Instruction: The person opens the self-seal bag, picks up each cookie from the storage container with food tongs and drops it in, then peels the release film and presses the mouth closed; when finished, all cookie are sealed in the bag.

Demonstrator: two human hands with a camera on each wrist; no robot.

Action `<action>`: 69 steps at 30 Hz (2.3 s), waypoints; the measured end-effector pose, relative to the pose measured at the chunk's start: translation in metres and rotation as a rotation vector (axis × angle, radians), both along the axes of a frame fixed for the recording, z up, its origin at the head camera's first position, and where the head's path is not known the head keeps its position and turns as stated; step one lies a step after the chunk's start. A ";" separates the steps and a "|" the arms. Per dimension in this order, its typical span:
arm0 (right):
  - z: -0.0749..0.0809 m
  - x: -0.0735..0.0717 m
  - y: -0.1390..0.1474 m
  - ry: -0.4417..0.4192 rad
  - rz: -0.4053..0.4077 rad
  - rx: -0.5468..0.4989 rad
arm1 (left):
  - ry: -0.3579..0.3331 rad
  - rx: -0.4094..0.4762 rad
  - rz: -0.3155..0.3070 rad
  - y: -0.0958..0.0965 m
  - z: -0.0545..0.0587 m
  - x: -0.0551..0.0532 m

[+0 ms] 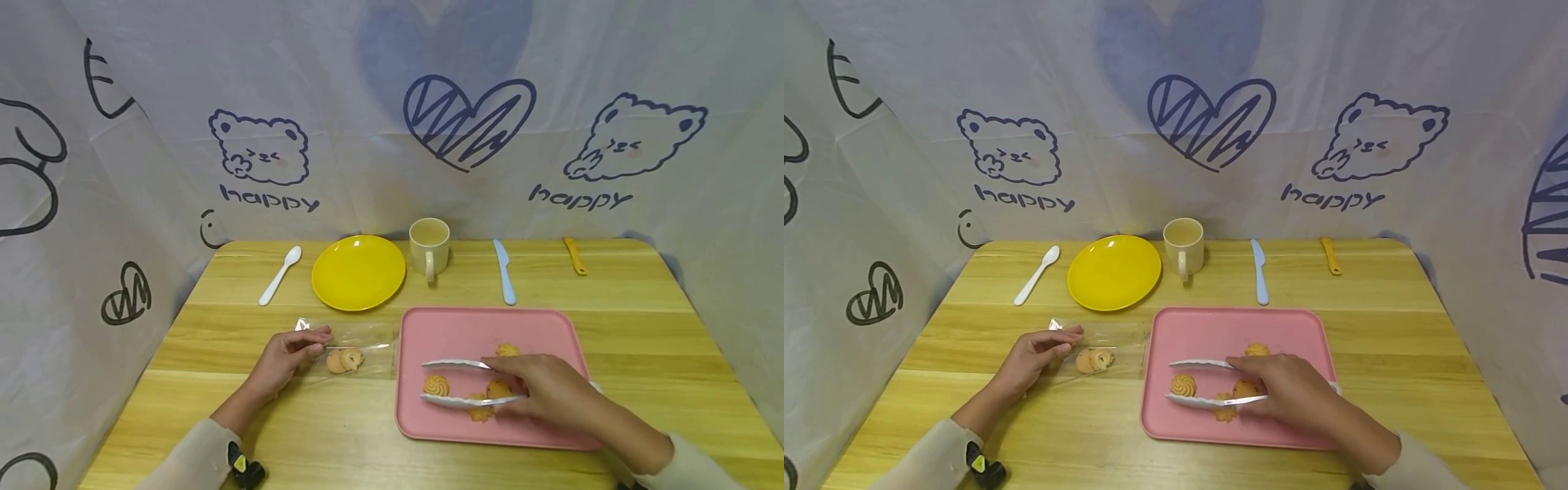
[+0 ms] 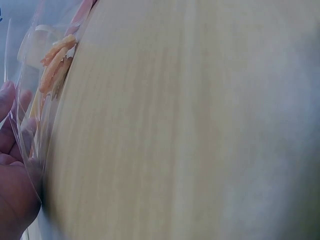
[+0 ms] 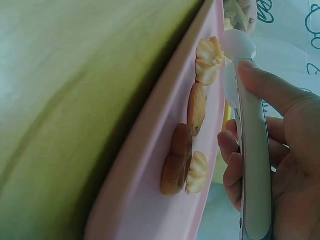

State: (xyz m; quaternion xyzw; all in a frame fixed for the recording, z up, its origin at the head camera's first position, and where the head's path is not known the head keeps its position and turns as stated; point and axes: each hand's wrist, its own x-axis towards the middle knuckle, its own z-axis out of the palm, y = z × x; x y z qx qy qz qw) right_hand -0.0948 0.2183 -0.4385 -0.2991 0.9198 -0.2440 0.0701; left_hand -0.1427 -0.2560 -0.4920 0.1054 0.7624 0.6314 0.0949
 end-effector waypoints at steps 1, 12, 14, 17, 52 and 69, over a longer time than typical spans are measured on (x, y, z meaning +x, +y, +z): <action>0.000 0.001 0.001 -0.003 0.000 0.002 | 0.000 0.000 0.000 0.000 0.000 0.000; -0.002 0.003 0.004 0.049 0.019 0.054 | -0.002 0.000 0.000 0.000 0.000 0.000; -0.002 0.003 0.003 0.067 0.022 0.058 | -0.003 0.000 0.000 0.000 0.000 0.000; -0.001 0.003 0.003 0.077 0.027 0.058 | -0.008 -0.002 0.003 0.000 0.001 0.000; 0.011 -0.019 -0.007 0.020 0.032 0.037 | 0.002 -0.008 0.002 0.000 0.001 0.000; 0.018 -0.055 -0.051 -0.077 0.006 0.019 | 0.001 -0.002 0.000 0.000 0.000 0.000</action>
